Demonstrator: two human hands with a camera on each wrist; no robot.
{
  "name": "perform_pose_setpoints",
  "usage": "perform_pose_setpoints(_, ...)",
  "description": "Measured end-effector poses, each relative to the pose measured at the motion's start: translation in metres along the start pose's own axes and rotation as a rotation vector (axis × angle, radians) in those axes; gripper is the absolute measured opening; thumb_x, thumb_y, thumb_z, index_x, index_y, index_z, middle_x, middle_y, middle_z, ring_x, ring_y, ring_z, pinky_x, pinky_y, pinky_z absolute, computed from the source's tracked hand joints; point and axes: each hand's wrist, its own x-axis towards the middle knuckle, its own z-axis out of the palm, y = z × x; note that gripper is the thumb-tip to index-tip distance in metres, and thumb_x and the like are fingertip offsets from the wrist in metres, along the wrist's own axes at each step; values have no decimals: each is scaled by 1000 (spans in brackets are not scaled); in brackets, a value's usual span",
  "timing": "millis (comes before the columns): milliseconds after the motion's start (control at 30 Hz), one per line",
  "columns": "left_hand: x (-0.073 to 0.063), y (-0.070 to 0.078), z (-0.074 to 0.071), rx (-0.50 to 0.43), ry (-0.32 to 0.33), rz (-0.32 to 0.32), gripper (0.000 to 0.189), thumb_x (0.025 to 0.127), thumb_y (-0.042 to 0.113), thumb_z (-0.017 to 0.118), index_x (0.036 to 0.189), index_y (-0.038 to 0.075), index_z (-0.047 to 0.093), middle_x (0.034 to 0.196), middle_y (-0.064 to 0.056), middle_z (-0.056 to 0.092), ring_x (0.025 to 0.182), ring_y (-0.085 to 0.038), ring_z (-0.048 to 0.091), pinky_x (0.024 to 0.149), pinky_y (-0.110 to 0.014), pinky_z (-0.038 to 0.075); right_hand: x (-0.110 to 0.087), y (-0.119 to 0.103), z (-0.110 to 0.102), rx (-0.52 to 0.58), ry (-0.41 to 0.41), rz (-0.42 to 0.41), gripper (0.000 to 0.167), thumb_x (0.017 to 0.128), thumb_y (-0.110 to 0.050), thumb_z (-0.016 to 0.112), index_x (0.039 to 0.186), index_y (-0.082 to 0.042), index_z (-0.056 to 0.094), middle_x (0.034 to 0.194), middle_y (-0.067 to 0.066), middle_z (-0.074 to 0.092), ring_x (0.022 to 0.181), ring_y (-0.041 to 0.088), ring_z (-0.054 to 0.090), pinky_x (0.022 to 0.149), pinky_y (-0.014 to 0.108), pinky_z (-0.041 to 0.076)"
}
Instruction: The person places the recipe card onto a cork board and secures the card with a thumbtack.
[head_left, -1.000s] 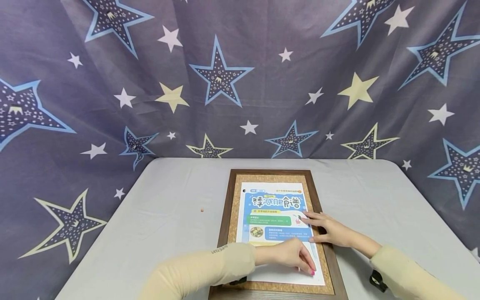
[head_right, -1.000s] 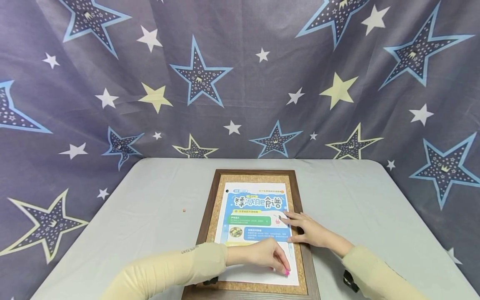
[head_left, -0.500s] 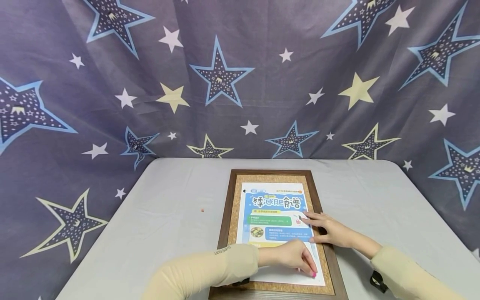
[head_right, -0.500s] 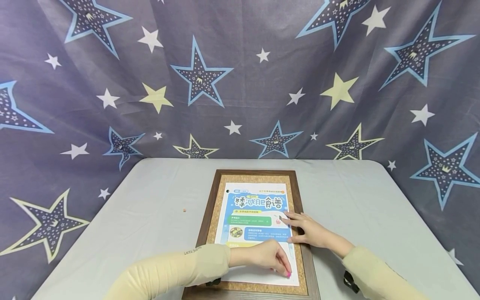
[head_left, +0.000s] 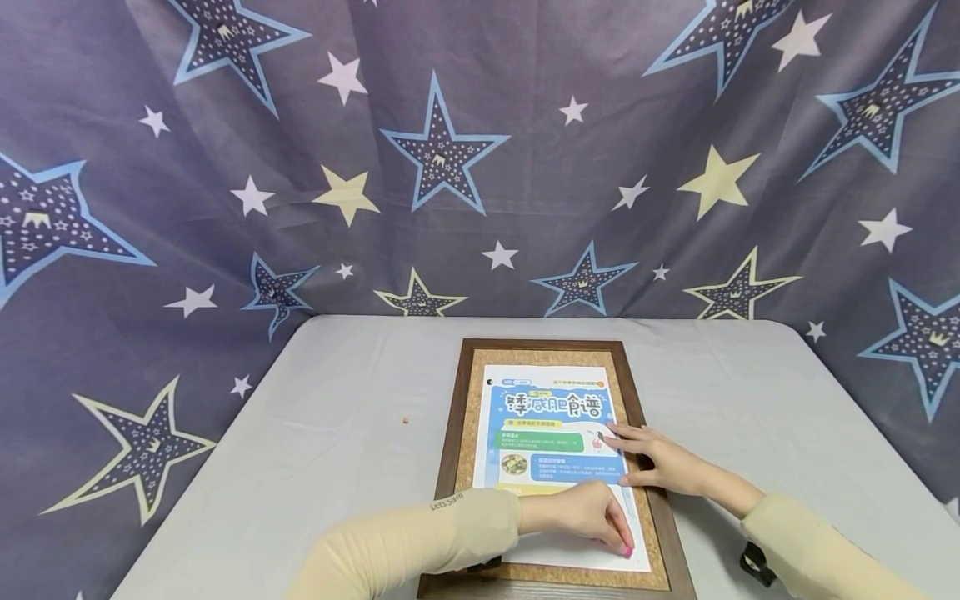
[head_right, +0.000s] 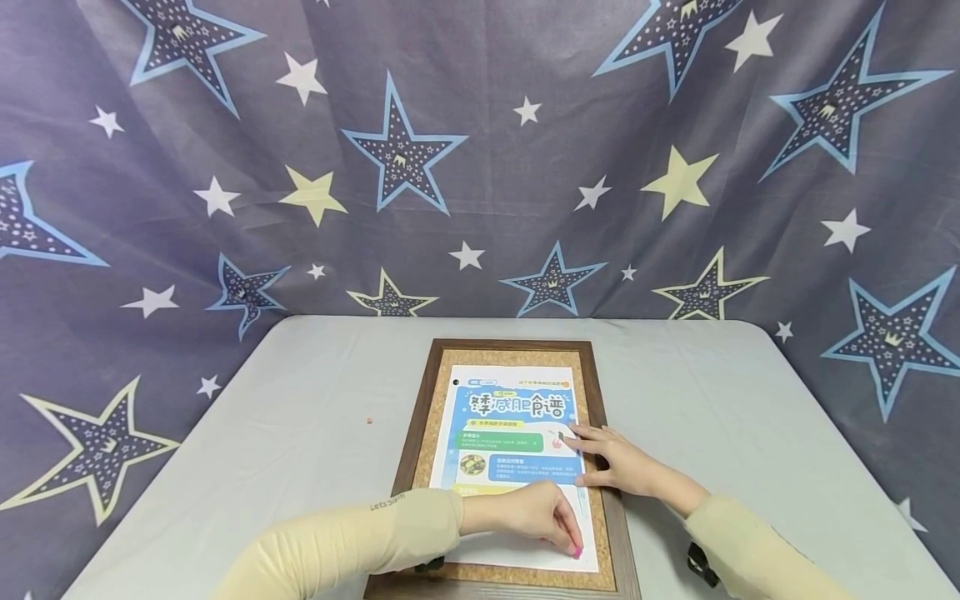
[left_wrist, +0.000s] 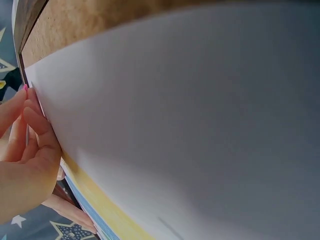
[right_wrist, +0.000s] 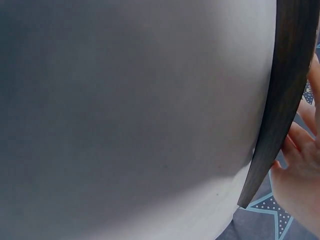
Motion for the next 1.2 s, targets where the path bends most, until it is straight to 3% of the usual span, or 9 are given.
perform_pose_setpoints(133,1,2,0,82,2,1,7,74,11,70,79,6,73,65,2,67,39,6,32,39,-8,26,0,0,0,-1,-2,-1,56,82,-30,61,125,2,47,130,30,36,116,50,32,89,64,22)
perform_pose_setpoints(600,0,5,0,156,-23,4,7,75,14,69,78,10,73,65,6,67,44,8,37,44,-8,34,1,1,1,2,1,-6,56,82,-30,61,125,2,47,130,30,36,116,51,31,89,65,22)
perform_pose_setpoints(1200,1,4,2,154,1,13,6,75,13,69,77,9,73,65,6,67,44,8,37,44,-8,34,0,0,0,-1,4,-12,55,82,-30,61,126,1,47,129,31,36,115,51,32,87,65,24)
